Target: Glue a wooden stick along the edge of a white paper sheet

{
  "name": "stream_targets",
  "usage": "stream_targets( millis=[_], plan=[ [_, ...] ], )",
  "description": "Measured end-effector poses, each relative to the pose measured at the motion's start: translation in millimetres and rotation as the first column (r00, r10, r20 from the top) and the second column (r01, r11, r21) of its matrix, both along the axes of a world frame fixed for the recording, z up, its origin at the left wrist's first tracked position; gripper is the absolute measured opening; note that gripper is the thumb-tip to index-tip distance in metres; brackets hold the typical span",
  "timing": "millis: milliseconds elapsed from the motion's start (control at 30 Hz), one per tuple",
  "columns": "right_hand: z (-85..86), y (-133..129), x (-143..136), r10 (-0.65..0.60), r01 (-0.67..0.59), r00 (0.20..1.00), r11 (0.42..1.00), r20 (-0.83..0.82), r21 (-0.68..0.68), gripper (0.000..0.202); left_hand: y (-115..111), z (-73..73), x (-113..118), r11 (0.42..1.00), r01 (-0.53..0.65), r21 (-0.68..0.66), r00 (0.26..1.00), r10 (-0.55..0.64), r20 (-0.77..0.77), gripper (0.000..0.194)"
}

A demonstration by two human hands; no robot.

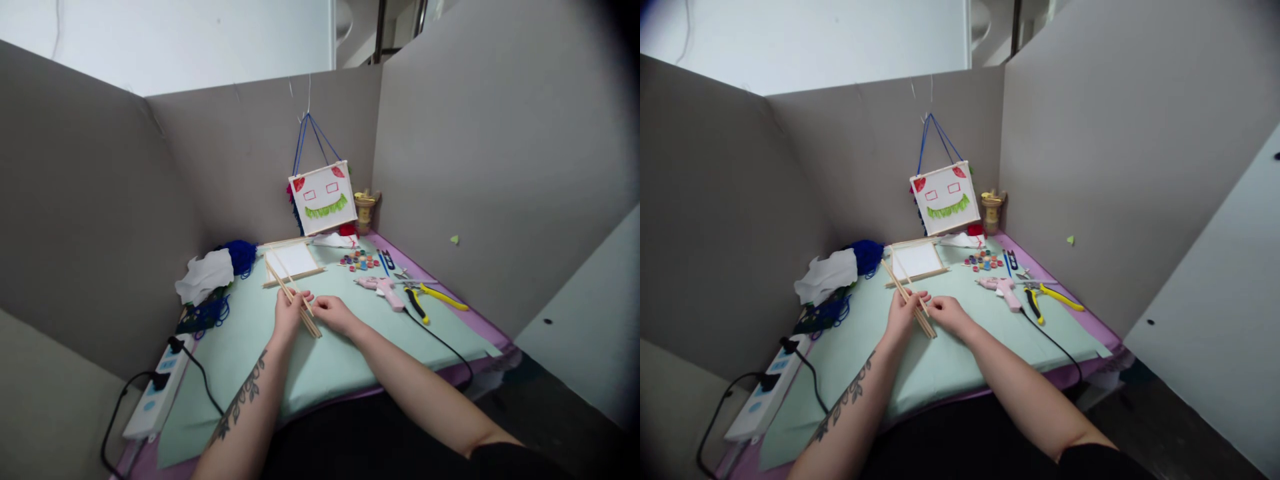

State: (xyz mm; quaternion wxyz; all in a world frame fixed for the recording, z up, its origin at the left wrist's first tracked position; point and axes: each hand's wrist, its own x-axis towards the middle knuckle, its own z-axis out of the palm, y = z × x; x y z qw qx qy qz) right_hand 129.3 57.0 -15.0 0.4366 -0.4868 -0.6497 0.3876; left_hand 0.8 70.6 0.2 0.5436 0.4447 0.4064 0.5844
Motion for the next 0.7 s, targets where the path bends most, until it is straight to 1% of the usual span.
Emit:
stream_targets(
  millis=[100,267,400,700],
  plan=[
    [1.8,-0.5,-1.8,-0.087,0.074,0.991,0.990,0.105,0.118,0.018,1.6,-2.1,0.0,1.000,-0.002,-0.009,1.000,0.002,-0.009,0.037],
    [1.1,-0.9,-3.8,-0.147,0.086,0.962,0.963,0.231,0.254,0.017,2.5,-3.0,0.3,1.000,0.003,-0.015,1.000,-0.003,-0.007,0.043],
    [-0.6,-0.6,-3.0,-0.177,0.087,0.943,0.948,0.281,0.307,0.016,2.6,-2.4,-0.7,1.000,0.016,-0.022,1.000,-0.015,0.007,0.044],
    [1.1,-3.0,-0.7,-0.241,0.098,0.903,0.922,0.356,0.375,0.018,0.7,4.1,-4.0,0.998,0.057,-0.021,0.998,-0.057,0.010,0.045]
  ],
)
